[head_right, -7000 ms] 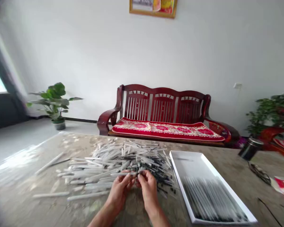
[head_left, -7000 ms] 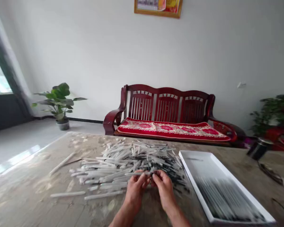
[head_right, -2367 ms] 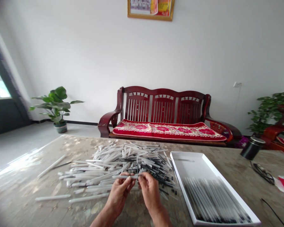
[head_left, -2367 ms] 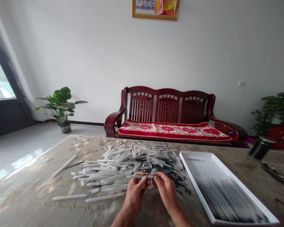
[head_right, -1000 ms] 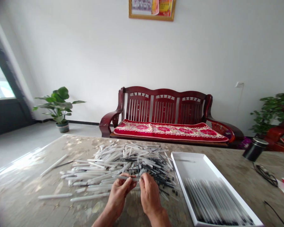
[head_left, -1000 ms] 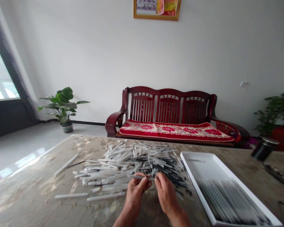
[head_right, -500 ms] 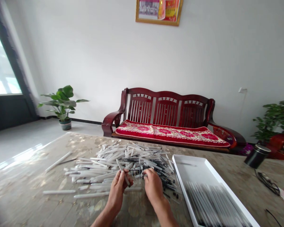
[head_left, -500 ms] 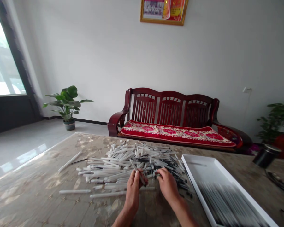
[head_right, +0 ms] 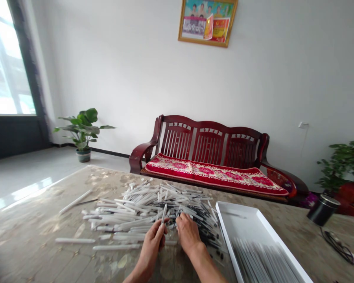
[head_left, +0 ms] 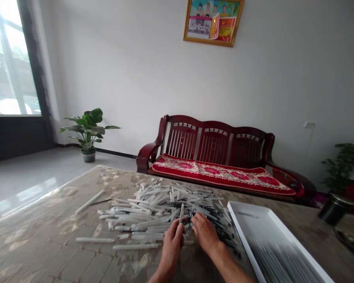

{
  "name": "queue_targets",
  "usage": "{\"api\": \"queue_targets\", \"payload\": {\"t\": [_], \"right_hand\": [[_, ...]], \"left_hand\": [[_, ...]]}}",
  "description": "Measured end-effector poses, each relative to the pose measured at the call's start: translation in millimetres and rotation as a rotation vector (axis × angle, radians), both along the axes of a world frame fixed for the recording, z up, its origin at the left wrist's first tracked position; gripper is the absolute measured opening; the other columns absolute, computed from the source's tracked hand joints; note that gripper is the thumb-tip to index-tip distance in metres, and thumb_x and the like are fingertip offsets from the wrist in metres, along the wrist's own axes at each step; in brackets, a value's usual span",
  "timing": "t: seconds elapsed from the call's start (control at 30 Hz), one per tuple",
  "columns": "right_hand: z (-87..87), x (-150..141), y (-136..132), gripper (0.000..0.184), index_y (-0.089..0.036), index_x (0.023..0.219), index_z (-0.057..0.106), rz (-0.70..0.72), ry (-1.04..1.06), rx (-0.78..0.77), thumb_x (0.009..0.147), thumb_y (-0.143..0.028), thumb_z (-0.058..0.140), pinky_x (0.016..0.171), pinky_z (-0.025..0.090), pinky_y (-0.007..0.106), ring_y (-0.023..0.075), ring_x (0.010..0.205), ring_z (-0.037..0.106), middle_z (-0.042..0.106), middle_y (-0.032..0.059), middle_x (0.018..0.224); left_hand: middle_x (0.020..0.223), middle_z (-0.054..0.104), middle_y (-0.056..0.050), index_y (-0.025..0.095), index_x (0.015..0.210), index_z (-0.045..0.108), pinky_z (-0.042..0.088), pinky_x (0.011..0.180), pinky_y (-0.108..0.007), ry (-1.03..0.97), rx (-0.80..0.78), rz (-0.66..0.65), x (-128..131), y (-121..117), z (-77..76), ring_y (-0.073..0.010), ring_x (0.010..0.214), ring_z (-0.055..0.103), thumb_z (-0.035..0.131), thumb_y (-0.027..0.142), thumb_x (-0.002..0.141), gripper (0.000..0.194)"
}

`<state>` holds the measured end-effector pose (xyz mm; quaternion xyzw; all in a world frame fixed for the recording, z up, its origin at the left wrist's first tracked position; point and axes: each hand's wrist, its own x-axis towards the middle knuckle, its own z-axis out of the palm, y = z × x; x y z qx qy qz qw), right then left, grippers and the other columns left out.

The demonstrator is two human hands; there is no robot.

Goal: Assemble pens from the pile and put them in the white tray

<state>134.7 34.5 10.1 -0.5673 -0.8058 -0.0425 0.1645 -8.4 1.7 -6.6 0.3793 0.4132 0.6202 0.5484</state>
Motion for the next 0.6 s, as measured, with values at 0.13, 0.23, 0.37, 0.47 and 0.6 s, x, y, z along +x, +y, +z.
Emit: {"api": "queue_targets", "payload": {"t": [0.13,0.23,0.37,0.47,0.6], "right_hand": [[-1.4,12.4,7.8,0.018,-0.021,0.089,0.067,-0.043,0.479,0.035,0.082,-0.015,0.052,0.079,0.049,0.03,0.0202,0.085,0.066,0.071,0.0054,0.089],[8.9,15.8,9.1,0.025,-0.019,0.094,0.066,-0.084,0.997,-0.067,0.079,-0.038,0.06,0.064,0.052,0.03,0.0215,0.072,0.066,0.071,0.0055,0.081],[28.5,10.5,0.5,0.045,-0.017,0.092,0.065,-0.079,1.435,-0.206,0.066,-0.053,0.073,0.054,0.05,0.026,0.0194,0.067,0.065,0.07,0.0039,0.078],[36.8,5.9,-6.6,0.046,-0.016,0.089,0.066,-0.048,1.49,-0.252,0.062,-0.052,0.078,0.056,0.05,0.025,0.0172,0.066,0.064,0.07,0.003,0.076],[35.0,4.4,-9.9,0.045,-0.016,0.087,0.066,-0.024,1.445,-0.279,0.064,-0.053,0.077,0.056,0.049,0.025,0.0177,0.065,0.064,0.071,0.0045,0.077]], "left_hand": [[0.062,0.064,-0.001,0.018,0.094,0.077,0.042,0.052,-0.025,0.131,0.029,0.061,-1.5,2.8,0.0,-0.0153,0.052,0.052,0.074,0.056,0.063,0.049],[0.064,0.069,-0.003,0.022,0.087,0.078,0.048,0.069,-0.03,0.238,0.041,0.108,-2.1,2.6,-2.0,-0.0222,0.067,0.061,0.071,0.051,0.066,0.037],[0.076,0.074,-0.004,0.026,0.088,0.079,0.048,0.075,-0.029,0.295,0.04,0.084,-2.6,1.3,-8.6,-0.0236,0.073,0.064,0.071,0.043,0.069,0.027],[0.089,0.076,-0.006,0.026,0.091,0.079,0.047,0.08,-0.03,0.338,0.074,0.056,-3.5,1.0,-12.5,-0.0249,0.082,0.065,0.07,0.04,0.072,0.025],[0.09,0.076,-0.006,0.028,0.092,0.079,0.047,0.084,-0.031,0.402,0.106,0.059,-3.9,0.4,-13.2,-0.0261,0.087,0.066,0.068,0.039,0.074,0.024]]}}
